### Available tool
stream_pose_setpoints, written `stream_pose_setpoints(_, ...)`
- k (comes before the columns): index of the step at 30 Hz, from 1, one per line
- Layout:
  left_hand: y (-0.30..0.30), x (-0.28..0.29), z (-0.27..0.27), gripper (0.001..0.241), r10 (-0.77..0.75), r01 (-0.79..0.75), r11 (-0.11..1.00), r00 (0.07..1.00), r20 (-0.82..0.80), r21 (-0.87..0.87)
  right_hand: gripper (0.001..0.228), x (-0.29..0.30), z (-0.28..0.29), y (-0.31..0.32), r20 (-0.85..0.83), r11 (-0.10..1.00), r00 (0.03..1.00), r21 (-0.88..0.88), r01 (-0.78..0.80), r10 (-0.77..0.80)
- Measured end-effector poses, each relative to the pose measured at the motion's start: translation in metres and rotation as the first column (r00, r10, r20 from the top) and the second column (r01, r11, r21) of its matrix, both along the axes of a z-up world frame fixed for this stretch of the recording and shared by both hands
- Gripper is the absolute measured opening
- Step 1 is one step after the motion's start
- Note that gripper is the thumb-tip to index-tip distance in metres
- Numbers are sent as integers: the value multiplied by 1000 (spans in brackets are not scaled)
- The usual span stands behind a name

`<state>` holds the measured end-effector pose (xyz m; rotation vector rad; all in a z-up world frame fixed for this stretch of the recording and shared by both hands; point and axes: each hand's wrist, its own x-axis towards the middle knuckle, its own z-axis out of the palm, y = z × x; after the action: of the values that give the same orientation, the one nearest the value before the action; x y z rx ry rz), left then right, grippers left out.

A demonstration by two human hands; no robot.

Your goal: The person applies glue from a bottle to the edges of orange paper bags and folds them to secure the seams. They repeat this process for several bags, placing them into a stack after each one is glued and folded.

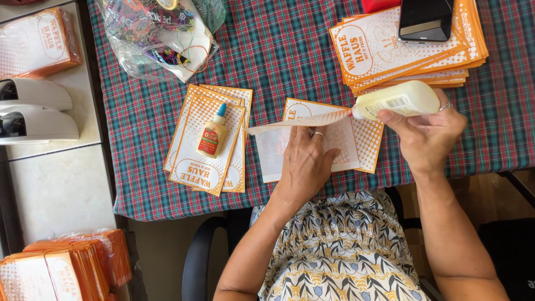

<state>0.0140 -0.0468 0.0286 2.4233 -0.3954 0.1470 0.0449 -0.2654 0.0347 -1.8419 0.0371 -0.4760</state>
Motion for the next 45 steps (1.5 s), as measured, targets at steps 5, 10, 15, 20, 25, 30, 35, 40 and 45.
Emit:
stream_pose_setpoints(5, 2, -4, 7, 62, -32, 32, 999, 999, -31, -5, 38, 2, 1, 1, 13, 992, 997, 101, -71, 70)
stream_pose_setpoints(10, 0, -5, -2, 35, -38, 38, 999, 998, 41, 16, 38, -18, 6, -10, -52, 981, 989, 150, -127, 136)
stream_pose_setpoints(15, -1, -5, 0, 46, -31, 30, 999, 998, 47, 21, 42, -37, 15, -22, -152, 986, 974, 23, -166, 168)
stream_pose_setpoints(20, -1, -5, 2, 52, -21, 20, 998, 1000, 17, 64, 43, -50, 12, -34, -213, 988, 965, 58, -142, 151)
stream_pose_setpoints(25, 7, -3, 4, 49, -31, 30, 993, 999, 10, 118, 41, -59, 10, -37, -213, 991, 969, 73, -113, 126)
stream_pose_setpoints(30, 34, 5, 4, 29, -266, 247, 957, 956, -121, -155, 40, -68, 2, -28, -192, 991, 974, 66, -113, 124)
stream_pose_setpoints(35, 57, 22, 35, 43, -436, 322, 883, 834, -339, -343, 38, -78, -9, -2, -157, 984, 975, 107, -140, 156)
stream_pose_setpoints(40, 70, 31, 54, 60, -555, 309, 784, 737, -385, -539, 36, -80, -14, 39, -138, 978, 969, 67, -197, 205)
stream_pose_setpoints(45, 75, 32, 68, 88, -560, 138, 718, 697, -448, -682, 30, -75, -15, 85, 193, 834, 870, 252, -490, 453)
